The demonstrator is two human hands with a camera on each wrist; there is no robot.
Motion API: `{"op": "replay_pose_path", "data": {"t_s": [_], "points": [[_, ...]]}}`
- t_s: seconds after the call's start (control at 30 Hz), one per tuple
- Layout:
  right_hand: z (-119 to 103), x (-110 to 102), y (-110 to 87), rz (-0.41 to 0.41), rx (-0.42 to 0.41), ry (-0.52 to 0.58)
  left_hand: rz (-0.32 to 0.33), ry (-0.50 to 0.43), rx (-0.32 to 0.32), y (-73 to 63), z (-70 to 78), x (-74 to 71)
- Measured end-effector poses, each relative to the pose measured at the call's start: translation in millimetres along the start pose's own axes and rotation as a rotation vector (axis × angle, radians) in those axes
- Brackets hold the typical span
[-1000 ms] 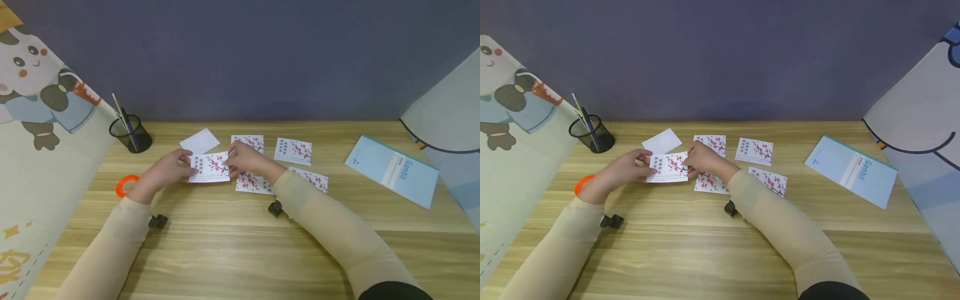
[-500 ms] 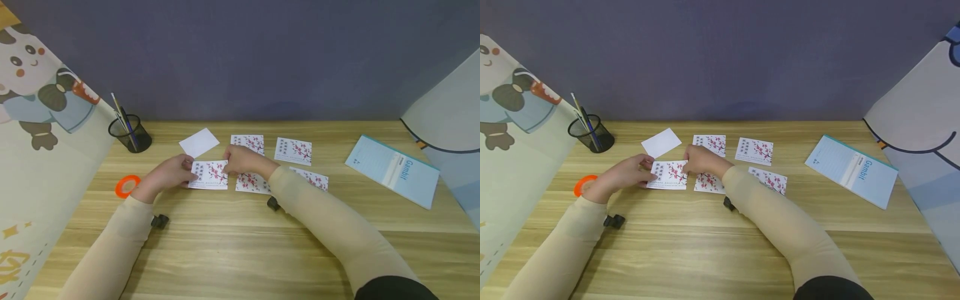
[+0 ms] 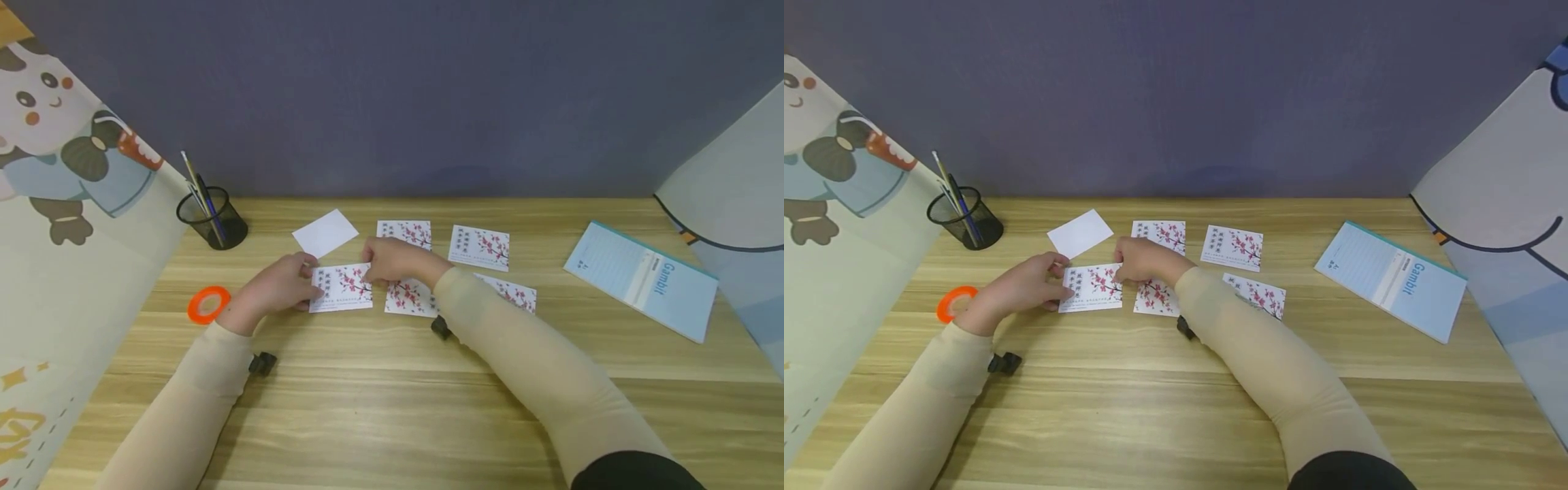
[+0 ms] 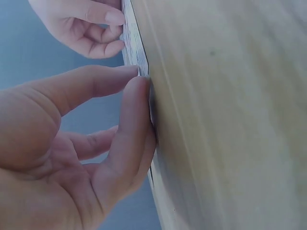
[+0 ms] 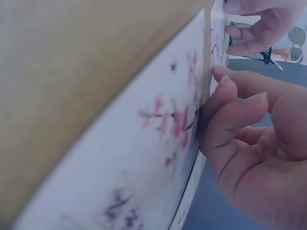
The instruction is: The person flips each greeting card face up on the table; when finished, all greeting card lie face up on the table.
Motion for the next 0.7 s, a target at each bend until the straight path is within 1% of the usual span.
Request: {"op": "replay_pose_path", "data": {"t_s": [0.1, 0.2, 0.5, 0.7], "points": [[-1.6, 2.1, 1.2, -0.024, 0.000, 0.001, -0.001, 0.032, 0.012, 0.1, 0.9, 0.6], [-4.2, 2.6, 2.0, -0.034, 0.001, -0.022, -0.006, 0.047, 0.016, 0.4, 0.8, 1.2], [-8.0, 2.0, 1.1, -0.028, 0.026, -0.118, -0.025, 0.040, 0.022, -1.4, 0.9, 2.4], [-8.1, 3.0, 0.3, -0.019, 0.033, -0.118, -0.040, 0.021, 0.027, -0.1, -1.0, 4.0]]}}
Point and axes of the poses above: each hand's wrist, its own y-axis towards the middle knuckle, its own x-axis out of the palm, z = x × y, the point moved 10 cm from there along y, towards the middle knuckle, and after that the axes turned 6 degrees about -x, right-handed, at the moved point
